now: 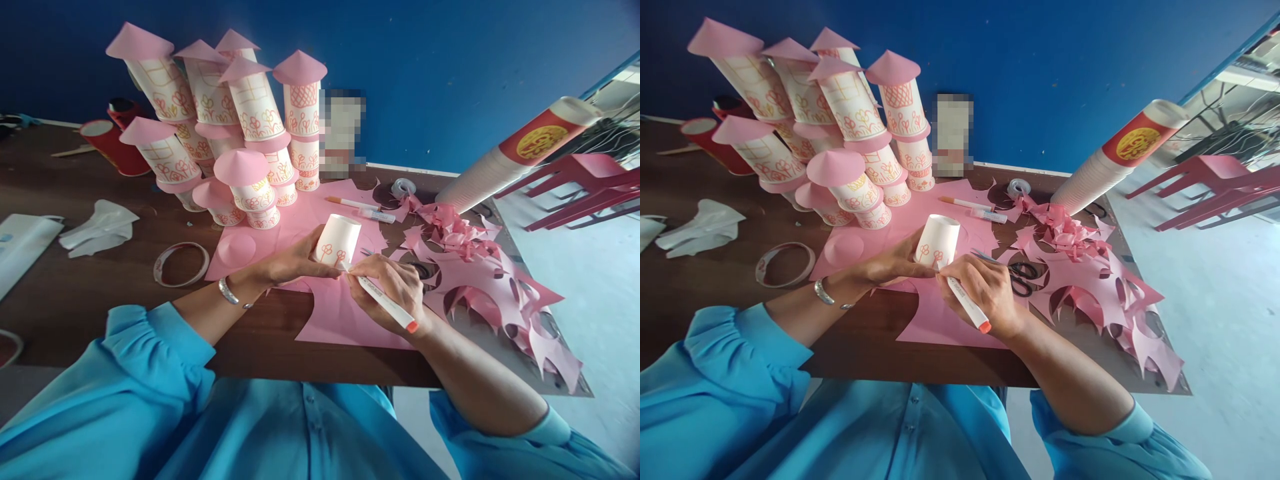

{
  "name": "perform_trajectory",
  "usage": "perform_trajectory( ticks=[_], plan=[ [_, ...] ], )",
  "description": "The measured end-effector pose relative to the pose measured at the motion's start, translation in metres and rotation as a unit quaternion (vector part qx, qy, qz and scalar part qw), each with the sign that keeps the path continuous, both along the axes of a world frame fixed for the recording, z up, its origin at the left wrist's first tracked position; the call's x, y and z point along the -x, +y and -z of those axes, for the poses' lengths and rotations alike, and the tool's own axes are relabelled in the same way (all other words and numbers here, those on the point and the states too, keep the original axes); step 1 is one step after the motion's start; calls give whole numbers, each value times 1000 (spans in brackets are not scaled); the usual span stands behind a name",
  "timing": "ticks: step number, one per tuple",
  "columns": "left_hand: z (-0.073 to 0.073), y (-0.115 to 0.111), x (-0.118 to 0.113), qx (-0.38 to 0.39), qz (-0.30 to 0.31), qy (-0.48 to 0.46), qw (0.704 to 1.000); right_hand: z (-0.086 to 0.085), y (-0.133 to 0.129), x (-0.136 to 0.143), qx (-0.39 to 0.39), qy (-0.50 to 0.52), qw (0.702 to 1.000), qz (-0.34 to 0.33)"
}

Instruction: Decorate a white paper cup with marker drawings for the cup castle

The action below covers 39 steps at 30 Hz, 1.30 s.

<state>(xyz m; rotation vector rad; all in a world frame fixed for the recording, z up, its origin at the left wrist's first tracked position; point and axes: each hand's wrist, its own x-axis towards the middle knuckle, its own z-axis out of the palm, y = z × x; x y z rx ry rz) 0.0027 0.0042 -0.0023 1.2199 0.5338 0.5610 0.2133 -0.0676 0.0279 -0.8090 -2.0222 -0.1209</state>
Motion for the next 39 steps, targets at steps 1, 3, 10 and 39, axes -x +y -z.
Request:
perform_trajectory(
  ticks=[1, 3, 10, 39],
  plan=[
    [0, 0, 0, -1, 1, 0, 1000, 0, 0, 0, 2, 4, 1000, -2],
    [-1, 0, 0, -4, -5, -1, 1000, -1, -1, -2, 3, 20, 1000, -5],
    [-3, 0, 2, -7, -3, -55, 998, -4, -4, -12, 26, 84, 995, 41],
    [-7, -4, -2, -2, -27, -9, 1000, 1, -2, -4, -15, 2, 1000, -10]
  ],
)
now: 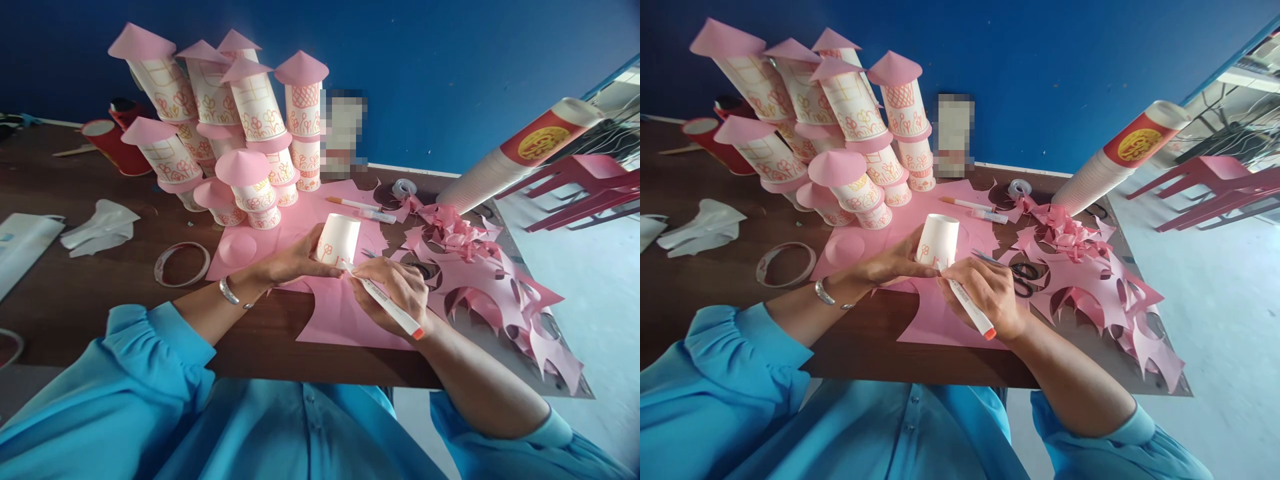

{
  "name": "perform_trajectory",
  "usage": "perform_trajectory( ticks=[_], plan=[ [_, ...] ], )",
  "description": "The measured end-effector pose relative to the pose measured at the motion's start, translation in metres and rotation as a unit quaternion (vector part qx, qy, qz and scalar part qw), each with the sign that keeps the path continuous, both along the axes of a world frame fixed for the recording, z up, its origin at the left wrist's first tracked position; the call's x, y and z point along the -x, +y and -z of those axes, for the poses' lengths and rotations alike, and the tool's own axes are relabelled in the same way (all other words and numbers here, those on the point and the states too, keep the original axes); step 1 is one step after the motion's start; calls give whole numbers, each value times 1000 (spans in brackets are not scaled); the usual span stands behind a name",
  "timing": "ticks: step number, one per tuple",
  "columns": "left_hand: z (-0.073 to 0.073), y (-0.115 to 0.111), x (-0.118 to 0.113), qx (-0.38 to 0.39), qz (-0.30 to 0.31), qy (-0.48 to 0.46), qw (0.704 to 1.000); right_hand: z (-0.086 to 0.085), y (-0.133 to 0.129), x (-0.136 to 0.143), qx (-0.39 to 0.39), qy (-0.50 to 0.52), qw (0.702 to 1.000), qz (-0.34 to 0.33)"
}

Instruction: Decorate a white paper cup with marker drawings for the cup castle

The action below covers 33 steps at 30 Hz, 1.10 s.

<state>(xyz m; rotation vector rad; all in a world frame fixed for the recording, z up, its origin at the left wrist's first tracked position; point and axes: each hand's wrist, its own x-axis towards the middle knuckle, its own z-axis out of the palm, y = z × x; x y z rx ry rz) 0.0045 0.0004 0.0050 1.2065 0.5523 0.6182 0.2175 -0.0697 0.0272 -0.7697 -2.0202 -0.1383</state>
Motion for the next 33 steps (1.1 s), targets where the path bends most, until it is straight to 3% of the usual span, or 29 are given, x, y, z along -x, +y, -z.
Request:
perform_trajectory(
  ticks=[14, 33],
  plan=[
    [7, 1, 1, -10, -5, 12, 1000, 4, 1, 0, 5, 1, 1000, -11],
    [6, 1, 2, -1, 0, 14, 1000, 2, 2, 0, 14, -5, 1000, -3]
  ],
)
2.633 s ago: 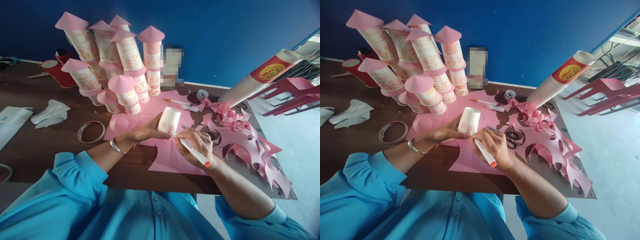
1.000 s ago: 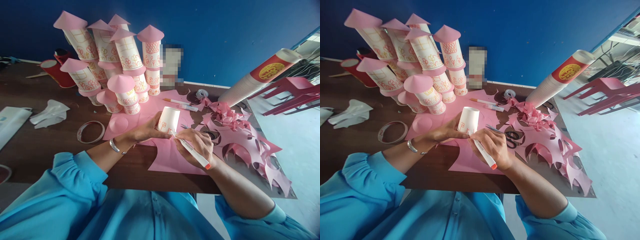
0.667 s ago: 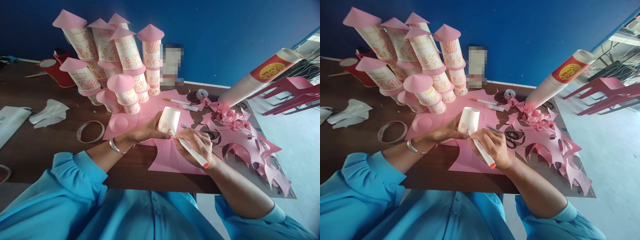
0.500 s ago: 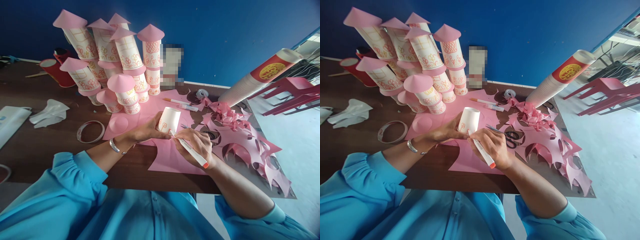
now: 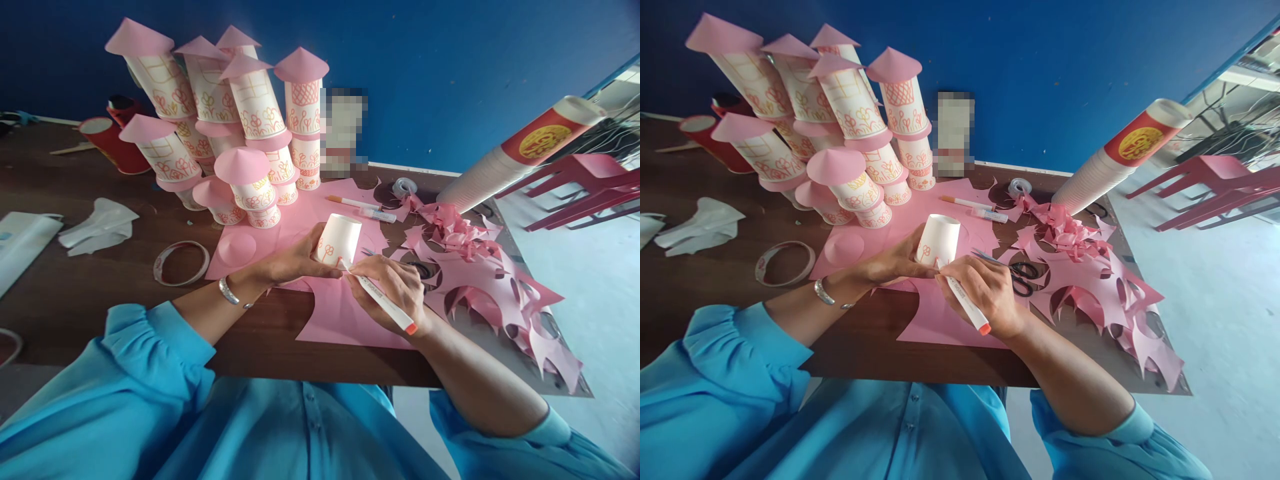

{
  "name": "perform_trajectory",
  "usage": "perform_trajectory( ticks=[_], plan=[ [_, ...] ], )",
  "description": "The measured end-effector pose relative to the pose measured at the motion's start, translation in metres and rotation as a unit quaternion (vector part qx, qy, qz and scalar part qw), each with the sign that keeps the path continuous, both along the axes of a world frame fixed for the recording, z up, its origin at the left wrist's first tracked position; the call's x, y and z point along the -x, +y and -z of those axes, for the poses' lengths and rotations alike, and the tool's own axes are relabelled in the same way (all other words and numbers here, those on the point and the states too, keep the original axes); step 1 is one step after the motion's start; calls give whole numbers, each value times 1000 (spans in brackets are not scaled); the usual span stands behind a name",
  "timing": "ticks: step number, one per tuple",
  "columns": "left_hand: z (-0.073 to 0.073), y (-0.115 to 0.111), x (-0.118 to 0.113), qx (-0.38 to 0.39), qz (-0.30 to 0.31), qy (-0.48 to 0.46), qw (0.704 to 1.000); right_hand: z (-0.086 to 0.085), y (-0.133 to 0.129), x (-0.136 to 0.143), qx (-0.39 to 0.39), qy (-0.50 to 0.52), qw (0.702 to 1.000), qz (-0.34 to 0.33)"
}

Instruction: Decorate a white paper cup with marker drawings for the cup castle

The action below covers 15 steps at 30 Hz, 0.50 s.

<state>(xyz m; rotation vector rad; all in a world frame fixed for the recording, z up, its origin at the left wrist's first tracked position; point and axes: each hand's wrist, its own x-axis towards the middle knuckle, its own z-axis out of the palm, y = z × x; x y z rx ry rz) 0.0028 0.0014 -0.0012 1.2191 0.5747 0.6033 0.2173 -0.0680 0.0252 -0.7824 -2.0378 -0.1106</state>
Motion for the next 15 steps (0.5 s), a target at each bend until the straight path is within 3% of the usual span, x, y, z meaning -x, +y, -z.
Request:
perform_trajectory(
  ticks=[15],
  plan=[
    [0, 1, 0, -14, 0, 6, 1000, -2, 1, 2, -21, -3, 1000, 20]
  ],
)
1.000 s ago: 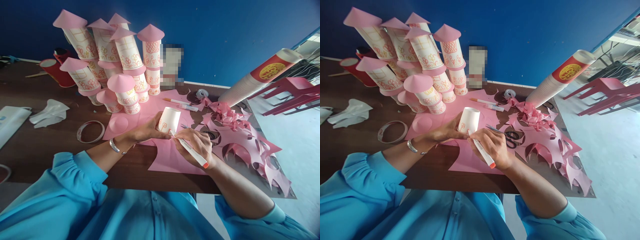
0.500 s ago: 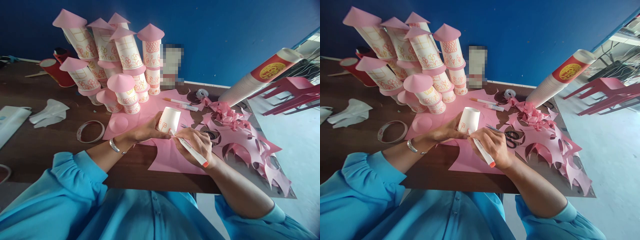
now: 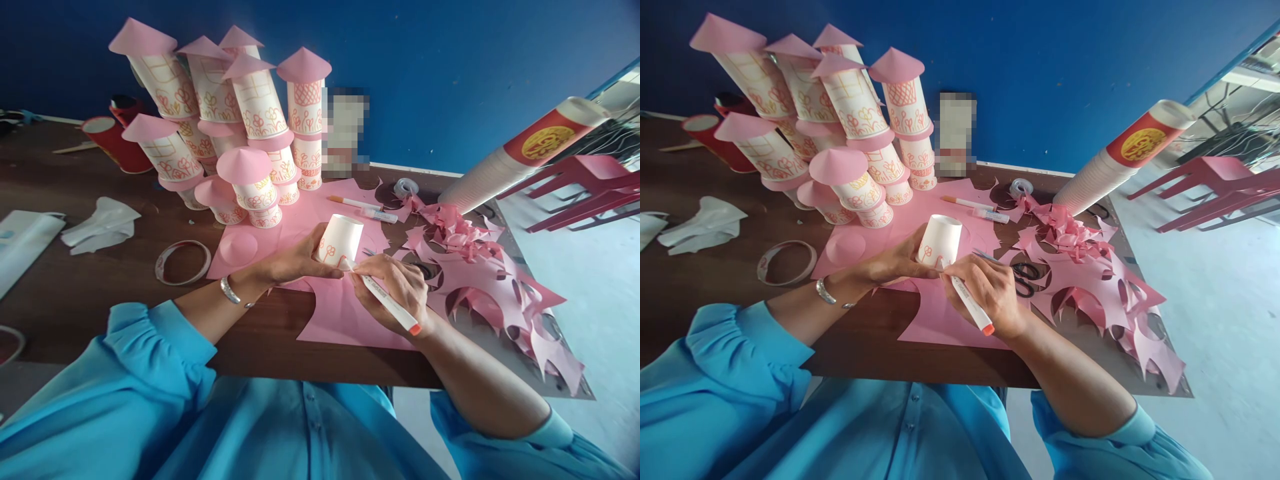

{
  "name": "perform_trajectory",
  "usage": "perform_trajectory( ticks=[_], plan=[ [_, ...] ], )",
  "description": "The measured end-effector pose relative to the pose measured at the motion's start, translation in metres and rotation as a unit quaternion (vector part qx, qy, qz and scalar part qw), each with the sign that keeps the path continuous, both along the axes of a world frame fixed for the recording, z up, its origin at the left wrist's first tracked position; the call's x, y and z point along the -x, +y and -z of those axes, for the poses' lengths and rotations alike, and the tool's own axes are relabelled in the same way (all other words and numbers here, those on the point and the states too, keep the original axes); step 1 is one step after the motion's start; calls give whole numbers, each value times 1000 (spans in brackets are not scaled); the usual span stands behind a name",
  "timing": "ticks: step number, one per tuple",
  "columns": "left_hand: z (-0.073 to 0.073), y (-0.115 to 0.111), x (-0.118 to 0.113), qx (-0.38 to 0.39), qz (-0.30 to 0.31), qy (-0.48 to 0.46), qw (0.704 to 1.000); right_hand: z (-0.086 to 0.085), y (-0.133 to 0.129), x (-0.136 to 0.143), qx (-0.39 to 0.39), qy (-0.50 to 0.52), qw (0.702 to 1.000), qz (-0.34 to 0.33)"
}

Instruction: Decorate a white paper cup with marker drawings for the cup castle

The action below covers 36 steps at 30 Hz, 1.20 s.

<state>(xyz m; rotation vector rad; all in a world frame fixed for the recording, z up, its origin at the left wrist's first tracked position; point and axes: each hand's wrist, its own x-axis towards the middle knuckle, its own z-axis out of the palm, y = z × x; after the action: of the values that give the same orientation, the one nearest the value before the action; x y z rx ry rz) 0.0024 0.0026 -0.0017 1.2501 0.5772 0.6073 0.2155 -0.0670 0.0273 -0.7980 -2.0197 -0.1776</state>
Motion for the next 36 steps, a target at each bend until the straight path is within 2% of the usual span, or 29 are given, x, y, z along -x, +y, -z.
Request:
perform_trajectory(
  ticks=[36],
  plan=[
    [-4, 0, 1, -6, 8, 20, 1000, 2, -2, 2, 15, 4, 1000, -15]
  ],
)
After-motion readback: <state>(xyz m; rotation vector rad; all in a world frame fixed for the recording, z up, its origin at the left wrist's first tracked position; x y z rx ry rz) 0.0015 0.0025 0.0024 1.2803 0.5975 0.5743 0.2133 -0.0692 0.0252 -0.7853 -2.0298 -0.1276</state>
